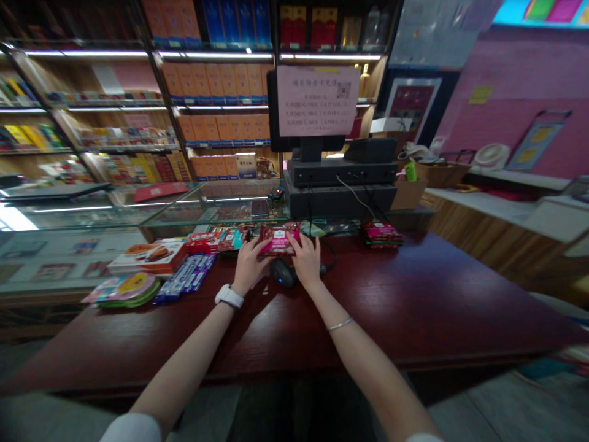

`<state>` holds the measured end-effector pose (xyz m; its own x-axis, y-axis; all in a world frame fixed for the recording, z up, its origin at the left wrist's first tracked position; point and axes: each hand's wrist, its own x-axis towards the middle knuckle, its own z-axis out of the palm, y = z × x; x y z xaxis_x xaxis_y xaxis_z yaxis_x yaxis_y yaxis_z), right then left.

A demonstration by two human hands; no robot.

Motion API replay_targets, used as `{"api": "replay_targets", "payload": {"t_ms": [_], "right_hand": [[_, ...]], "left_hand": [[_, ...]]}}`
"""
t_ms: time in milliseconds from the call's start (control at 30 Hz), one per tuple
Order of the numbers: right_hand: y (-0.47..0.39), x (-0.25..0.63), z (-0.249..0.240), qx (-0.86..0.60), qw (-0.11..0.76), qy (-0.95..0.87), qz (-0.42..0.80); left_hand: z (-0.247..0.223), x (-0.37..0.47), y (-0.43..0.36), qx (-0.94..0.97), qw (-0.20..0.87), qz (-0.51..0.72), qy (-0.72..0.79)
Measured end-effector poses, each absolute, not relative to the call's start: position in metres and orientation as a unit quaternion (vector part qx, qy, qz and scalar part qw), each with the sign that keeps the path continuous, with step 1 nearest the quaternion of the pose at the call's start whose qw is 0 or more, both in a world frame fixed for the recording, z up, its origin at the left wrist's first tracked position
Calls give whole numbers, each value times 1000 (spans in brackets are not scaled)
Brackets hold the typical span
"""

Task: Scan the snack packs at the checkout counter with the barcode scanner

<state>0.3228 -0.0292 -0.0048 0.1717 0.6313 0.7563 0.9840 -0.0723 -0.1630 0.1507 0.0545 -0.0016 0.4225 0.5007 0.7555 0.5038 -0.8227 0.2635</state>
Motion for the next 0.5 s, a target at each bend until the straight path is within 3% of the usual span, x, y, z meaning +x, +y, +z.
{"api": "replay_targets", "payload": {"t_ms": [500], "right_hand": [[-18, 330, -15, -621, 398, -645, -201]], "left_hand": [[-1, 148, 57, -823, 12, -502, -264]]}}
